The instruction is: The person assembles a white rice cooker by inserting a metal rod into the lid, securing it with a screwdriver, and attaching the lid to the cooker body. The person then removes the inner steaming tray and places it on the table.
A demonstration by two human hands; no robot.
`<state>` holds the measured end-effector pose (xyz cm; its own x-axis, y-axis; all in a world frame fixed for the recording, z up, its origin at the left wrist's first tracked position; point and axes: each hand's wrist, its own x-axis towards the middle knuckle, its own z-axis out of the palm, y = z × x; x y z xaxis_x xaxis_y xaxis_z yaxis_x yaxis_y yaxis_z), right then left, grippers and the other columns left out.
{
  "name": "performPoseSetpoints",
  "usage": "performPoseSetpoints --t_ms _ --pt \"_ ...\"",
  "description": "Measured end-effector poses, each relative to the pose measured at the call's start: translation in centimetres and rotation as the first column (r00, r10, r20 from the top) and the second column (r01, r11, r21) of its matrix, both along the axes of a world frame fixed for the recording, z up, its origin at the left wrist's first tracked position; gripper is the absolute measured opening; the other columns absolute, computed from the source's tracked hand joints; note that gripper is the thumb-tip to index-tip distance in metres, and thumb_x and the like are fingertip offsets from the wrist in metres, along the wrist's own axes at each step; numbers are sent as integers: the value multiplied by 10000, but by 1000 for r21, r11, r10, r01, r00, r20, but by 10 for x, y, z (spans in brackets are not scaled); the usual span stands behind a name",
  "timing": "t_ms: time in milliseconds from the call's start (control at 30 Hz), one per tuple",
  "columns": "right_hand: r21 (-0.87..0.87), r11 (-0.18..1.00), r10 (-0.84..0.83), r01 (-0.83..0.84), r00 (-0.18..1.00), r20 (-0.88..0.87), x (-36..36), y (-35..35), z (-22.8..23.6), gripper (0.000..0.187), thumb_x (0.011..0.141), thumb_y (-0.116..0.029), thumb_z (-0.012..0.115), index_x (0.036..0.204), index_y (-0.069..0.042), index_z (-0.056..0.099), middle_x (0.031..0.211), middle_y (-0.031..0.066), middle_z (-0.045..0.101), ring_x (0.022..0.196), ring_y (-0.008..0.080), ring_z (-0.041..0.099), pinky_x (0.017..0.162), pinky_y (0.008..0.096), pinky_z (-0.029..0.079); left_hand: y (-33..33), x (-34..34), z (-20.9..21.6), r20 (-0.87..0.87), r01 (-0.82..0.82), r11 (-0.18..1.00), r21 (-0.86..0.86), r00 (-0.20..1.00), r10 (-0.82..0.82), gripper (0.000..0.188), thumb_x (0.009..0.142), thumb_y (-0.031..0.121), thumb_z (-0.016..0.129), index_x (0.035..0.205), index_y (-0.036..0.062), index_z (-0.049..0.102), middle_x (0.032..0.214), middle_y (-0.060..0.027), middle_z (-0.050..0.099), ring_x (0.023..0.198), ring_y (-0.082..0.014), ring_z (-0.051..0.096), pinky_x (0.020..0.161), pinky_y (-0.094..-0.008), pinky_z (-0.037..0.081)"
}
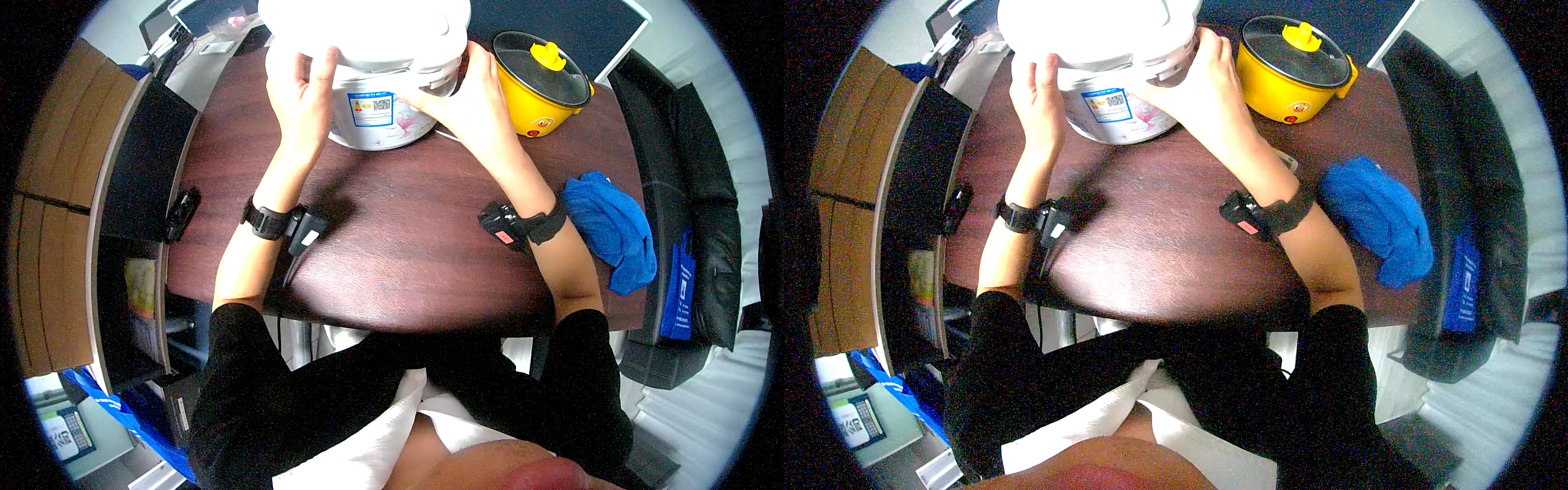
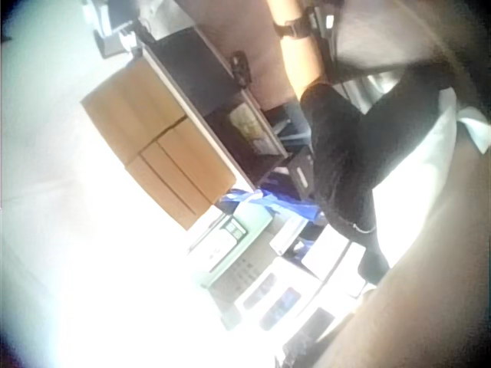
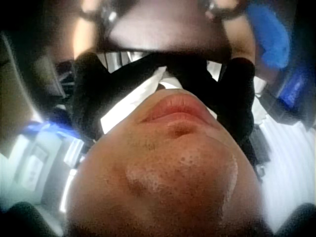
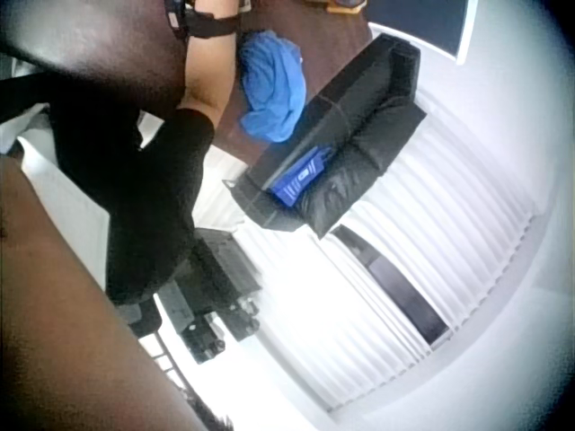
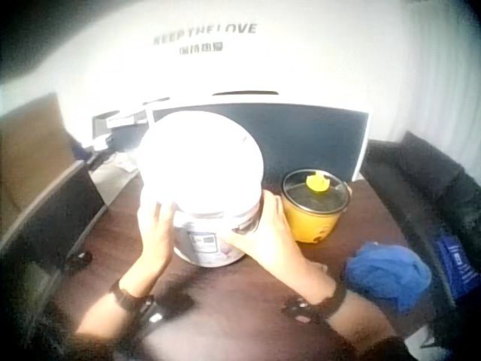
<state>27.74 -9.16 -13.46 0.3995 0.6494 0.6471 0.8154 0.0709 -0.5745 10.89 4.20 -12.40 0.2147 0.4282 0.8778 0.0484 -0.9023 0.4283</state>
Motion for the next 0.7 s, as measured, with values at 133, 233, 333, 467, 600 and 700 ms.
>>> performPoseSetpoints --t_ms 133,233,333,467,600,700 --pt "49 999 5 -6 1000 20 2 3 -2 1099 559 -519 852 1286 105 312 1216 308 428 1185 440 446 998 486 409 5 0 -4 -45 -74 996 51 996 77 321 866 289 652 1066 38 632 1052 -146 611 981 -232 587 889 -344 438" --pt "81 997 -5 2 999 38 2 3 -3 1047 561 -485 864 1252 106 345 1178 295 451 1149 426 469 980 471 421 -4 -3 9 98 121 947 -298 991 -95 408 865 270 679 1146 -4 564 1080 -132 614 1028 -203 571 928 -325 416" --pt "122 992 10 -11 1000 11 0 2 -7 968 572 -444 872 1204 104 385 1121 270 476 1088 396 497 943 453 438 -18 -7 30 199 222 897 -381 968 -155 733 858 239 703 1361 -54 258 1186 -217 577 1142 -220 533 990 -337 389" --pt "174 984 48 -43 999 -25 4 8 -16 896 583 -420 875 1153 95 415 1071 244 486 1036 364 510 904 438 451 -7 -3 27 212 120 973 -197 974 -77 621 849 220 690 1319 -17 362 1268 -231 523 1184 -260 500 1035 -367 350" --pt "192 981 1 -3 1000 12 1 5 -16 854 591 -351 895 1155 92 432 1072 192 498 973 266 570 842 362 503 -1 -13 39 -61 -325 890 319 930 362 482 819 186 668 1229 -3 501 1302 -225 494 1211 -329 471 1059 -422 317" --pt "202 979 -2 -4 1000 28 1 7 -17 837 591 -312 907 1161 89 442 1068 164 506 942 219 595 810 325 525 4 -17 42 -59 -140 970 200 986 154 492 796 183 637 1221 -21 496 1361 -215 437 1298 -365 374 1092 -496 259"
